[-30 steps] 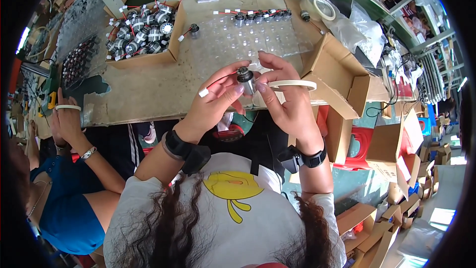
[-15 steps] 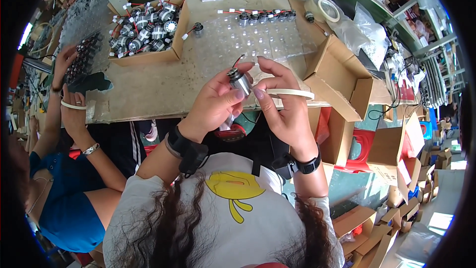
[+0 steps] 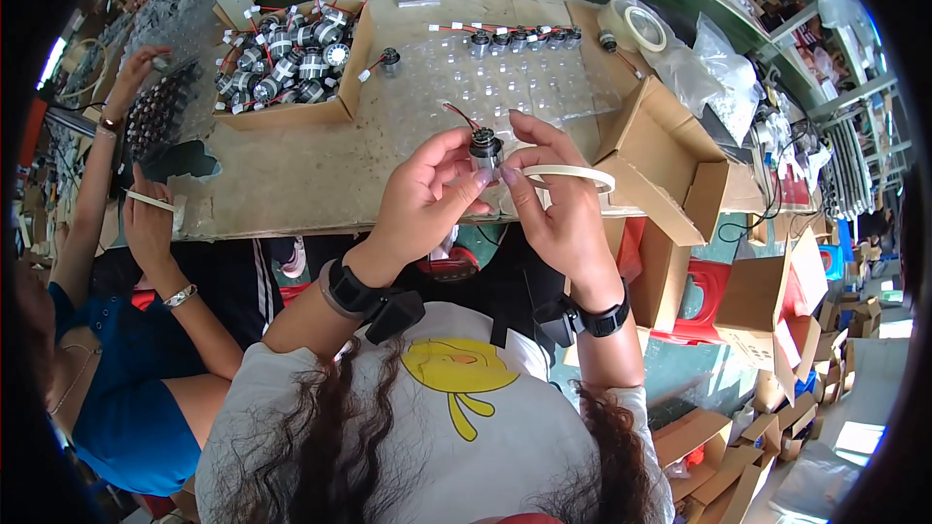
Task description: Applying rubber bands to small cylindrical components and placing them into a tray.
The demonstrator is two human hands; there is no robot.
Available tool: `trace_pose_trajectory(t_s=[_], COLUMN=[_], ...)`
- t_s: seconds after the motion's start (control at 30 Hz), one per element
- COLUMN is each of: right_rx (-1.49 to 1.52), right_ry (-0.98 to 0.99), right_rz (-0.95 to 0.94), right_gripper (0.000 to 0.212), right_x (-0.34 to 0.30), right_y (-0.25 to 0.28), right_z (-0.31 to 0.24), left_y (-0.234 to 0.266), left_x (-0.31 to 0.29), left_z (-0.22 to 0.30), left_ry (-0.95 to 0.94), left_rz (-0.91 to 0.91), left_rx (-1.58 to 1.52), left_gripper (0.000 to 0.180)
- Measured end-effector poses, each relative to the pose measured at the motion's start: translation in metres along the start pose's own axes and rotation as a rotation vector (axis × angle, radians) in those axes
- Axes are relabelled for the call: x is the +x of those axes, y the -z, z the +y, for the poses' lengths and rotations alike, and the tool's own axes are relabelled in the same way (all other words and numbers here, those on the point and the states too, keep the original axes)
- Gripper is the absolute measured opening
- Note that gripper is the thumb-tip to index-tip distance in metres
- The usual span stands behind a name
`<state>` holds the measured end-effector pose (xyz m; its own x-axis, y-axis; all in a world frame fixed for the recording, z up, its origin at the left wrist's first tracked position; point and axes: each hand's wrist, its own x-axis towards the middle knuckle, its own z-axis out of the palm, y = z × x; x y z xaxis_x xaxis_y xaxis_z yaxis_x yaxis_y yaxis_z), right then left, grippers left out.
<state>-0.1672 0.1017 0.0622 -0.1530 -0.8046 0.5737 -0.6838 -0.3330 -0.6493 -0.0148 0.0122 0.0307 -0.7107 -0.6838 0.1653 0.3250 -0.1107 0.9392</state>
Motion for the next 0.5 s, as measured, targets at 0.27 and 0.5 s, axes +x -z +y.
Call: trace_pose_trajectory(t_s=[0.27, 0.5], right_rx=[-0.101, -0.202], right_ry=[-0.009, 0.002], right_rz=[0.057, 0.147], right_gripper=[0.009, 0.01], right_x=[-0.003, -0.006], right_y=[-0.009, -0.02], right_z=[-0.004, -0.006], left_y=[-0.005, 0.001], left_x=[0.001, 0.002], left_z=[-0.006, -0.008], left_ry=[-0.053, -0.193], left_rz=[0.02, 0.126], left_rx=[0.061, 0.49], left_gripper=[0.046, 0.044])
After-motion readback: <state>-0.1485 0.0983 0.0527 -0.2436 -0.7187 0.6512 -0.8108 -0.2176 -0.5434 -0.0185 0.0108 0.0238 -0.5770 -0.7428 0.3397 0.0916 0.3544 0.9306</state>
